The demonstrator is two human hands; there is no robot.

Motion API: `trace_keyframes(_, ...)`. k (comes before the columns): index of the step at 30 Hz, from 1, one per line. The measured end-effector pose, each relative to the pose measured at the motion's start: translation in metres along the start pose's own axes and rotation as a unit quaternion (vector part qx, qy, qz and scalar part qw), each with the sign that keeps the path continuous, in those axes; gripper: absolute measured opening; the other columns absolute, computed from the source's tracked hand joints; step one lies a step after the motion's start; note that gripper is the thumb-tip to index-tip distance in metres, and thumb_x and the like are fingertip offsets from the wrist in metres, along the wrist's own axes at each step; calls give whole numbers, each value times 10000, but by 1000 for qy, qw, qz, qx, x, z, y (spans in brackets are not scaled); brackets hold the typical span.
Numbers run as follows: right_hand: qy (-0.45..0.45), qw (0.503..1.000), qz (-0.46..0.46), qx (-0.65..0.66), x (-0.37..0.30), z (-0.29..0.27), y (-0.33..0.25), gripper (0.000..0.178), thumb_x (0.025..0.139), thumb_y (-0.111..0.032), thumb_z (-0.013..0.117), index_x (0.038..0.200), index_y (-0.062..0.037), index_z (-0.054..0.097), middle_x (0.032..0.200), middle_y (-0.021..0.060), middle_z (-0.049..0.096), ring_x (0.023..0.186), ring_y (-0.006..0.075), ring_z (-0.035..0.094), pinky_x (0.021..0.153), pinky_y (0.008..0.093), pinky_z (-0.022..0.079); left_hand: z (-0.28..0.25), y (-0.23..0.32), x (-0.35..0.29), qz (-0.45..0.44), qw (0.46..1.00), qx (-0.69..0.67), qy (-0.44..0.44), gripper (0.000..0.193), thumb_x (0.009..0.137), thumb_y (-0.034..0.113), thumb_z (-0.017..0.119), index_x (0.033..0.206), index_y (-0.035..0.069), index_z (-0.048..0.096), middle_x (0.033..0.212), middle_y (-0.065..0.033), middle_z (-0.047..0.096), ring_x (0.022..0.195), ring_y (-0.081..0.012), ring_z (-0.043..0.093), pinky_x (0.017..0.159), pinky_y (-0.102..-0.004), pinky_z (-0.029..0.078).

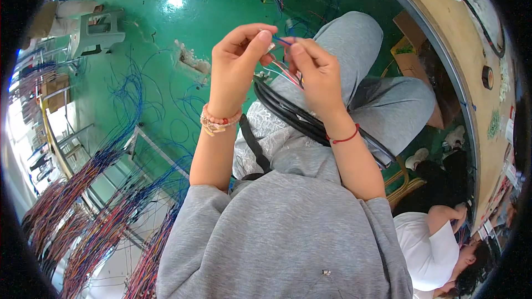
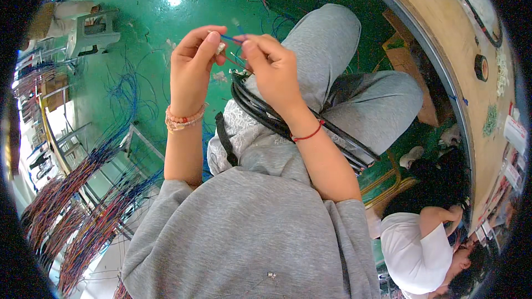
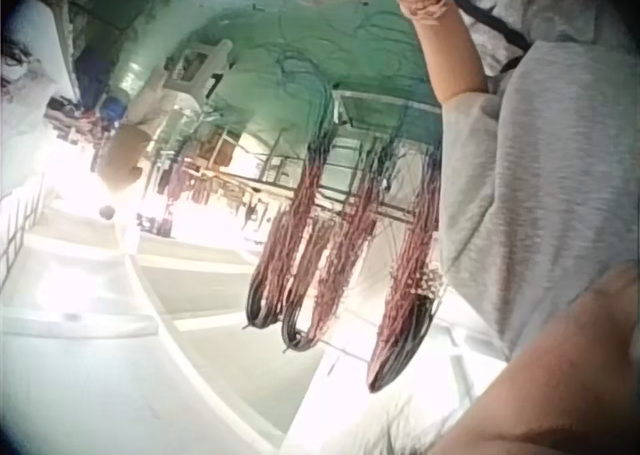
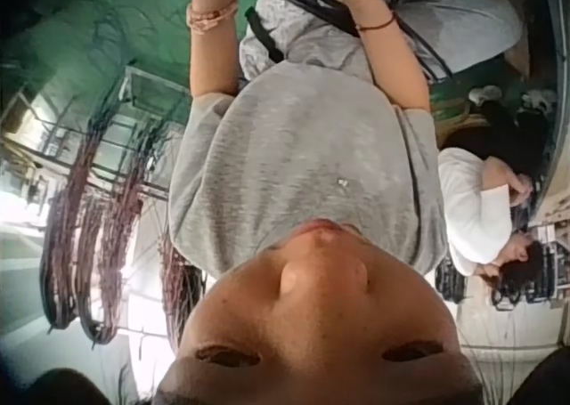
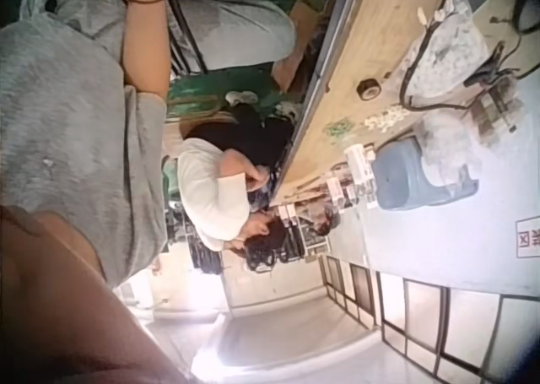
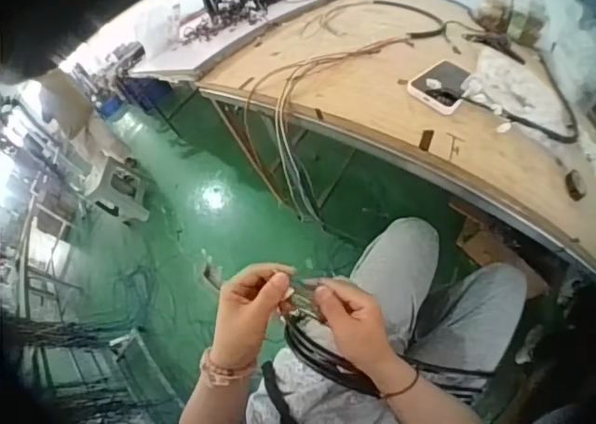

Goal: Manually bundling colored wires and attaching plastic connectors to assemble wiring harnesses.

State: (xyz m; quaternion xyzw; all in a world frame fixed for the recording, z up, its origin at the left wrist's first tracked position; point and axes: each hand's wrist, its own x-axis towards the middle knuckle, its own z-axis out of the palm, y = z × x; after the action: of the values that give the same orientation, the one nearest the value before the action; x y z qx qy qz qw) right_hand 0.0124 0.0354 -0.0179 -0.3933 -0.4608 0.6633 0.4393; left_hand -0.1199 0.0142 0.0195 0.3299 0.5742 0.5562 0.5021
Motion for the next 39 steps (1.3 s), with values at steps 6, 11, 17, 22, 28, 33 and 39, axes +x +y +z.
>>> trace_keyframes(6,24,998,29,52,3,-2,-3,196,876,-137,500,956,-5,620,831,-3,564,659,34,463,556,159,354,-1,-4,-4,-31,999,-21,0,154,827,123,575,915,3,616,721,-7,576,586,-55,508,527,-177,401)
trace_keyframes(11,-1,1000,-24,-8,-2,-7,-10,176,866,-112,513,973,-13,613,826,-10,549,692,11,449,545,151,337,-2,-5,1,-4,995,71,70,160,820,146,589,869,-5,606,711,-8,572,563,-52,502,490,-170,390)
trace_keyframes(17,-17,999,30,5,-6,-5,-11,83,805,-61,596,865,-3,597,725,-33,544,601,2,438,509,150,334,-10,-6,6,-61,995,7,82,174,812,162,595,853,-7,585,686,-8,556,517,-42,485,462,-163,384)
trace_keyframes(22,-4,997,24,-79,-6,-3,-7,81,795,-69,606,826,3,584,710,-32,553,613,6,466,544,146,371,-10,-8,7,-107,990,-73,53,184,823,175,581,883,1,576,676,-3,545,508,-43,495,456,-164,392)
trace_keyframes(28,-7,994,3,-111,-9,-1,-9,75,797,-65,594,810,6,574,697,-27,550,625,15,472,554,156,379,-5,-8,3,-36,996,-3,79,168,828,150,576,855,-15,563,686,-23,553,521,-60,514,470,-178,422)
trace_keyframes(33,-20,989,-21,-143,-9,1,-8,73,801,-66,584,802,4,563,693,-20,544,611,20,460,533,163,362,-1,-6,2,-19,996,10,83,161,830,142,575,851,-16,560,700,-30,560,530,-67,522,475,-181,428)
trace_keyframes(39,-22,988,-21,-149,-9,-1,-4,81,811,-75,574,830,1,554,714,-21,541,590,25,446,513,167,350,6,-9,-3,47,995,45,80,128,822,123,587,828,-2,561,688,-22,562,528,-56,523,474,-174,425)
